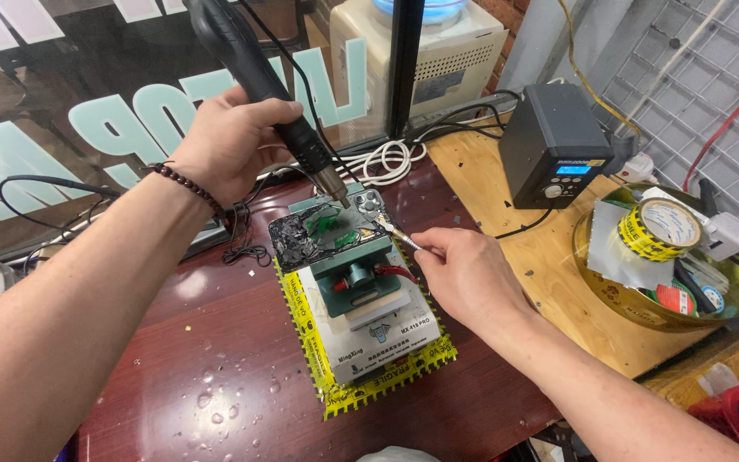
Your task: The person uses a hot air gun and a metal pick to desolder components from a green circuit board clamped in a holder. They repeatedly apply heat and scrape away solder and residue, then peel off a protective film from the board surface.
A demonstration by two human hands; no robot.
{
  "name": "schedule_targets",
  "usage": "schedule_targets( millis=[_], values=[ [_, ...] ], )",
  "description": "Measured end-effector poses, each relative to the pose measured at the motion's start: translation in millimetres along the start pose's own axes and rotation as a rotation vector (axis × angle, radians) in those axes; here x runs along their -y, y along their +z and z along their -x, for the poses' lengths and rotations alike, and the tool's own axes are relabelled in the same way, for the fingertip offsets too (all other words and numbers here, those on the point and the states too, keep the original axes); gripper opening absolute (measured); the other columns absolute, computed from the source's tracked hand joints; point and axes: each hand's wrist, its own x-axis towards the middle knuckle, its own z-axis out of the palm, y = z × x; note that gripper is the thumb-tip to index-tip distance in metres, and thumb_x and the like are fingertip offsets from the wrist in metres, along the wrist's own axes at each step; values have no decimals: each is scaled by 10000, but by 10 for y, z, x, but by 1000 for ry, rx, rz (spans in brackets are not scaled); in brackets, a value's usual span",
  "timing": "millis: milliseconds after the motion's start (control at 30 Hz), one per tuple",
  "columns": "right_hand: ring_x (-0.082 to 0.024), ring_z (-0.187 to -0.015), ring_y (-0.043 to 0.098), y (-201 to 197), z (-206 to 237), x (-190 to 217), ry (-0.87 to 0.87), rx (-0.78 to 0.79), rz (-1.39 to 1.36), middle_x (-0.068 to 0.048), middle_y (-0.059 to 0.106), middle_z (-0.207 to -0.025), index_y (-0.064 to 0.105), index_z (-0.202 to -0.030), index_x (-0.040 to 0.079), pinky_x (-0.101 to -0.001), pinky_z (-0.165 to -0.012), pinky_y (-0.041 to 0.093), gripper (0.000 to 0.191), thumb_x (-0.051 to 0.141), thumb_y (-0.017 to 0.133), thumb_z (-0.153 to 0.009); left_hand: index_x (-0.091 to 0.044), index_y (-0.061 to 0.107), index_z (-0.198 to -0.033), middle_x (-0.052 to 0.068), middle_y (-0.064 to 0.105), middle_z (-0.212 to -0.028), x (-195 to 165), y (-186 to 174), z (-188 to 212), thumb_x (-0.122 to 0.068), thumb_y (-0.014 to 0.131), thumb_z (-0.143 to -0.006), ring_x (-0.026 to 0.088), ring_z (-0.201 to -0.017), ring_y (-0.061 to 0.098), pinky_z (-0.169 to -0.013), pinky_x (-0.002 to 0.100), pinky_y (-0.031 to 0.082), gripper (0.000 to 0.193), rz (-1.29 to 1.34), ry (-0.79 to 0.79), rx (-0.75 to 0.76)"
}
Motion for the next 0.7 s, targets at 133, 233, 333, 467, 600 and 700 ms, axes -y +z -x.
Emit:
schedule_targets(
  millis=[133, 233, 333, 467, 600, 700],
  values=[
    [-282, -815, 769, -91, -25, 128, 58, 21, 71, -134, 785, -902, 782, -1076, 113, -371, -750, 579, 227, 183, 689, -881, -49, 647, -1012, 63, 717, -881, 71, 130, -48, -75, 726, -892, 142, -739, 682, -599, 260, 518, 146, 19, -25, 25],
    [-282, -819, 772, -115, -16, 151, 72, 31, 68, -136, 792, -897, 794, -1061, 119, -371, -764, 578, 225, 169, 673, -878, -45, 644, -1014, 58, 713, -881, 92, 200, -94, -63, 722, -882, 142, -731, 686, -586, 262, 522, 154, 75, -42, 58],
    [-300, -840, 761, -65, -12, 96, 59, 10, 47, -141, 784, -927, 781, -1078, 105, -378, -760, 575, 228, 177, 674, -891, -36, 638, -1025, 75, 714, -878, 107, 247, -127, -61, 717, -887, 153, -725, 696, -601, 259, 541, 161, 88, -53, 62],
    [-221, -822, 776, 78, -6, -92, 46, -26, -121, -126, 798, -933, 765, -1113, 86, -330, -751, 582, 258, 180, 676, -890, -28, 634, -1018, 76, 706, -873, 126, 299, -152, -52, 724, -889, 153, -704, 677, -580, 258, 517, 159, 67, -52, 71],
    [-112, -743, 715, 254, -47, -301, 154, 61, -474, -90, 811, -935, 764, -1152, 49, -286, -692, 562, 278, 152, 669, -911, -27, 638, -1010, 73, 702, -870, 127, 318, -139, -52, 714, -888, 151, -703, 679, -587, 258, 517, 146, 70, -55, 65],
    [-125, -649, 528, 280, -86, -422, 343, 109, -747, -71, 705, -910, 779, -1198, 23, -314, -575, 403, 265, 135, 662, -988, -31, 638, -1004, 71, 705, -877, 88, 303, -114, -61, 707, -892, 139, -710, 654, -600, 265, 501, 134, 45, -53, 47]
  ],
)
